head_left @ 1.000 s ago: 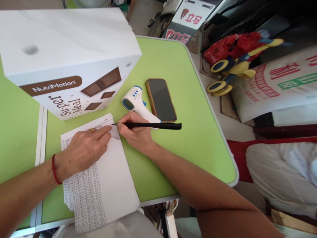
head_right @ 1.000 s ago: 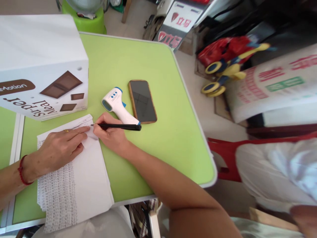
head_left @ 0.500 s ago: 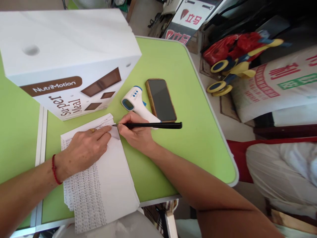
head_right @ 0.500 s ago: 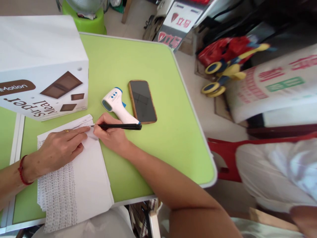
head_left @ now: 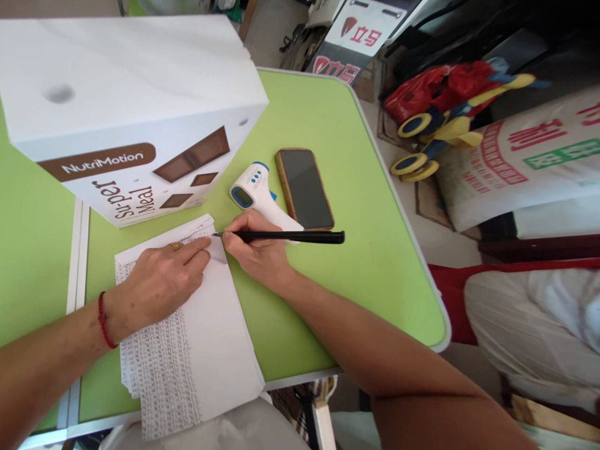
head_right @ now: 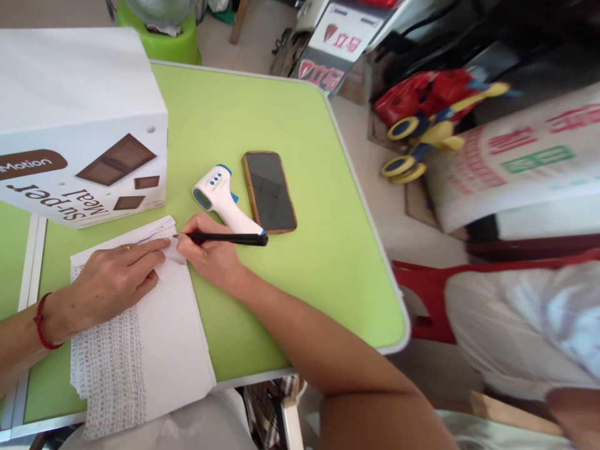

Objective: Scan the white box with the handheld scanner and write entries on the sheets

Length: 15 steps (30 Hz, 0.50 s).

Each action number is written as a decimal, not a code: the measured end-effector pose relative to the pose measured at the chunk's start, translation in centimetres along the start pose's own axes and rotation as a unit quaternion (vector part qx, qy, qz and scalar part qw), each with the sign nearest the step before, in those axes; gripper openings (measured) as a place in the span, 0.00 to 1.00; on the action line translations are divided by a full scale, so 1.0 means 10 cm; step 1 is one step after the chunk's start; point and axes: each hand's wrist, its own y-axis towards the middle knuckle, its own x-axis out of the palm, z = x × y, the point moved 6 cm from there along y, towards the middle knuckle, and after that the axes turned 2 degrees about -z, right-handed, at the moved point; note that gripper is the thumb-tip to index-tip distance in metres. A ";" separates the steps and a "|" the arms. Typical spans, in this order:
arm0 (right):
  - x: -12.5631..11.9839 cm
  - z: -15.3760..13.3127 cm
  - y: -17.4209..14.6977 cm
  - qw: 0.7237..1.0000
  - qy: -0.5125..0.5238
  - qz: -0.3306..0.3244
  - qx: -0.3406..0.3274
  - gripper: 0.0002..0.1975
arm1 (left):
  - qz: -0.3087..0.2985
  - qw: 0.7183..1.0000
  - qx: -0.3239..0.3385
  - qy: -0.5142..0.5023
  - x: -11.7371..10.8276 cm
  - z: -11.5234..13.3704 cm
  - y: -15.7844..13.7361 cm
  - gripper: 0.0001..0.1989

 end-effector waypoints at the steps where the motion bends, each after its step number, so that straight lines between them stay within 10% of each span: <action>1: 0.00 0.00 0.00 1.000 0.002 -0.002 -0.001 0.08 | 0.001 1.000 0.000 0.000 0.00 0.00 0.00 0.09; 15: -0.01 -0.01 0.00 1.000 0.012 0.010 -0.001 0.09 | 0.003 1.000 -0.001 0.005 -0.01 0.01 0.00 0.08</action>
